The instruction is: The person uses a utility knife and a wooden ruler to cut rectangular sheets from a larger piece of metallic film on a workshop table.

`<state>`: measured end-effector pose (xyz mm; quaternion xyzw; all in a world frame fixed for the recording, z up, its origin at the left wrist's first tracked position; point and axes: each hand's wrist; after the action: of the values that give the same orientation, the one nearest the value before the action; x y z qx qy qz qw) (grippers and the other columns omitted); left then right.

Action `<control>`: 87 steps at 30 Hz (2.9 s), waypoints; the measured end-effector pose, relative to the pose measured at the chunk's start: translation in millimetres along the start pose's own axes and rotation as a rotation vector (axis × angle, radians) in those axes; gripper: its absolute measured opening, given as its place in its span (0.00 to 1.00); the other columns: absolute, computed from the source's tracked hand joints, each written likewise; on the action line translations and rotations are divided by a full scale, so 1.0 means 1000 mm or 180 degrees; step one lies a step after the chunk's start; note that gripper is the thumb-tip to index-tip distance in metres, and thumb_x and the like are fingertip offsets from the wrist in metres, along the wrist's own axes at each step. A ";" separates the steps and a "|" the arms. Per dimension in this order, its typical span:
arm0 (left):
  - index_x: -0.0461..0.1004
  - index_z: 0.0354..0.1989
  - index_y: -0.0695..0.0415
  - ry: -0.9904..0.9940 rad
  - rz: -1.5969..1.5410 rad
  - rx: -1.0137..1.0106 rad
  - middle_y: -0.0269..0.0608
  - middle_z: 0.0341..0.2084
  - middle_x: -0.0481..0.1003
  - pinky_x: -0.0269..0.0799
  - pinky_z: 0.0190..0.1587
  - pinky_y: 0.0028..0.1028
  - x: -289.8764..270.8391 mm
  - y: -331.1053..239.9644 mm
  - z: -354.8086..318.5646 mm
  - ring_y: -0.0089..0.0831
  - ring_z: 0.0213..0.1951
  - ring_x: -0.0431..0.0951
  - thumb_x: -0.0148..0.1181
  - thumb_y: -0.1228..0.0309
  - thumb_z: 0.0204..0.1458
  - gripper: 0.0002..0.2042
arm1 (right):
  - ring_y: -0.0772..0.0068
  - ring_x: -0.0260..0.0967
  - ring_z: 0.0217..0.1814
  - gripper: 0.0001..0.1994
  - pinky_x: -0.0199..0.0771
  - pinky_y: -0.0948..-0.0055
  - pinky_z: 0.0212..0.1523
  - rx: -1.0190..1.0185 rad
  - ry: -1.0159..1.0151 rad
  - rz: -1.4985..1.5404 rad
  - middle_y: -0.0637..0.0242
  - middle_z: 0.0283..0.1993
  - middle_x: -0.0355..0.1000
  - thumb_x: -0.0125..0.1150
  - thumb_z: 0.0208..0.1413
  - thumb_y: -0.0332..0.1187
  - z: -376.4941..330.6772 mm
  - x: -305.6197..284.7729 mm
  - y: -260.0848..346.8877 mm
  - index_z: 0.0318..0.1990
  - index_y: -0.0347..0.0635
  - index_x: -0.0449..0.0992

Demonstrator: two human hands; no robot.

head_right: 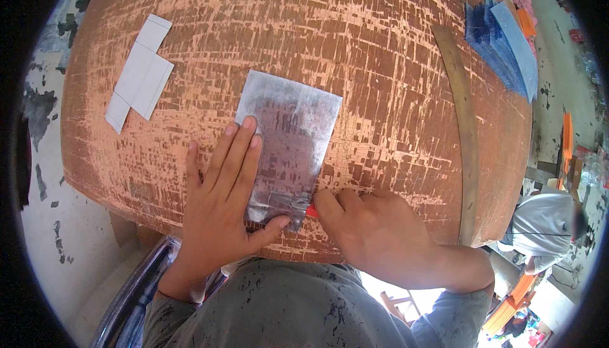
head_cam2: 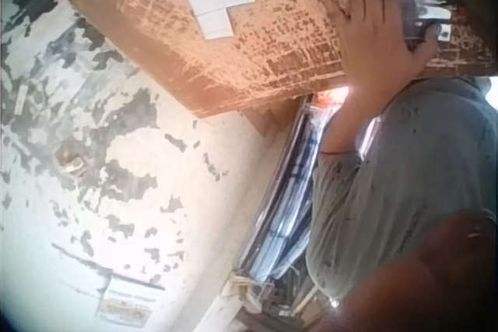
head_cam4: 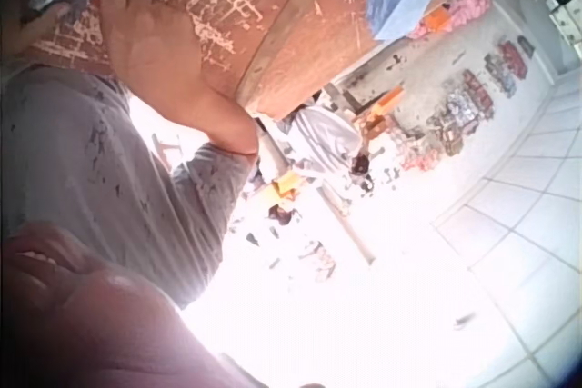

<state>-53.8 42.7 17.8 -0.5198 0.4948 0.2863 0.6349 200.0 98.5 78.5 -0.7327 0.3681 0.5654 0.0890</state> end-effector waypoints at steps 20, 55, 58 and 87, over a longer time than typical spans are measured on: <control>0.58 0.82 0.61 -0.0016 -0.0007 -0.0069 0.47 0.84 0.56 0.32 0.81 0.66 0.002 0.000 0.000 0.42 0.84 0.53 0.60 0.37 0.61 0.49 | 0.65 0.79 0.25 0.08 0.78 0.65 0.28 -0.0022 0.0084 -0.0215 0.65 0.29 0.74 0.61 0.65 0.34 0.000 0.001 0.000 0.46 0.42 0.72; 0.57 0.82 0.65 -0.0025 0.0130 -0.0011 0.56 0.83 0.56 0.27 0.83 0.58 0.000 -0.002 0.000 0.52 0.84 0.53 0.61 0.36 0.61 0.51 | 0.55 0.83 0.30 0.18 0.80 0.58 0.30 0.0124 0.0420 0.0038 0.60 0.31 0.77 0.69 0.62 0.41 -0.035 -0.008 -0.026 0.48 0.41 0.70; 0.57 0.81 0.66 -0.0021 0.0102 -0.0041 0.56 0.83 0.56 0.28 0.83 0.59 0.000 -0.002 -0.001 0.52 0.84 0.53 0.61 0.36 0.61 0.51 | 0.55 0.76 0.25 0.10 0.74 0.56 0.27 0.0246 0.0171 0.0014 0.63 0.26 0.72 0.67 0.67 0.36 -0.034 -0.020 -0.022 0.41 0.43 0.72; 0.58 0.81 0.66 0.0001 0.0121 0.0009 0.54 0.82 0.57 0.26 0.82 0.61 0.002 0.000 0.000 0.49 0.84 0.54 0.60 0.35 0.61 0.51 | 0.62 0.80 0.25 0.09 0.78 0.63 0.26 0.0043 0.0124 -0.0162 0.63 0.29 0.76 0.62 0.64 0.33 -0.001 -0.001 -0.001 0.47 0.42 0.72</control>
<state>-53.4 42.9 15.8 -0.5094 0.5050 0.2976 0.6300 201.4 99.3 79.4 -0.7521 0.3548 0.5462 0.1011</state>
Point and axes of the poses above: each hand's wrist, its own z-axis towards the middle knuckle, its own x-axis out of the palm, y = z × x
